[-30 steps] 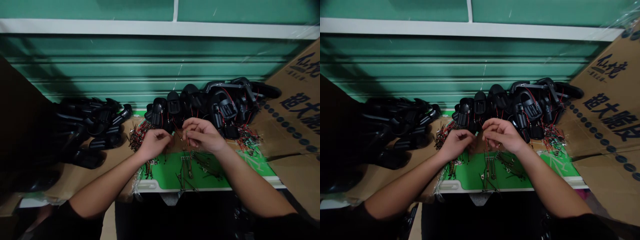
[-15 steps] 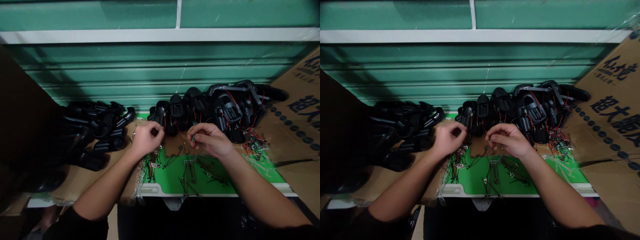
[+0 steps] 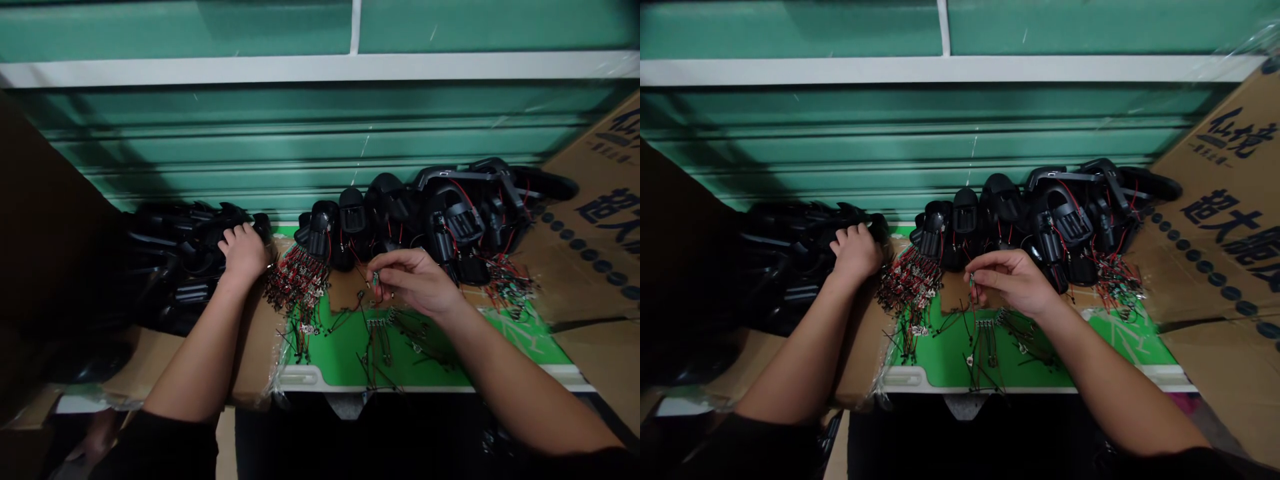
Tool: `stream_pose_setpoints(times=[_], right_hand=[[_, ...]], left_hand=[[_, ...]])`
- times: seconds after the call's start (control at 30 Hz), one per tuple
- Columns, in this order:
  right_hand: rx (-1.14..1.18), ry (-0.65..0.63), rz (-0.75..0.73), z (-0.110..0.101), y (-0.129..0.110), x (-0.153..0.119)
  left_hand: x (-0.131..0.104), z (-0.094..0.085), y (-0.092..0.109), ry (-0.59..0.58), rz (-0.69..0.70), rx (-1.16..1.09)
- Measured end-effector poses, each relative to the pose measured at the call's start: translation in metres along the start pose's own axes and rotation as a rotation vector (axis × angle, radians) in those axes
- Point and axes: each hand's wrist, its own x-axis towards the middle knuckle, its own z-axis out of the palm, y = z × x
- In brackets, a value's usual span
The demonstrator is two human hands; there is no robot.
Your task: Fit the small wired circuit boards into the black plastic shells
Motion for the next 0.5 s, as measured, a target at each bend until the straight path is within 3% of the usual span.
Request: stream_pose_setpoints(times=[0.33, 0.5], right_hand=[[-0.022, -0.014, -0.021, -0.001, 0.003, 0.002], [-0.025, -0.019, -0.024, 0.000, 0.004, 0.002]], left_hand=[[0.007, 0.002, -0.007, -0.035, 0.031, -0.005], [0.012, 0.001, -0.006, 0.122, 0.002, -0.292]])
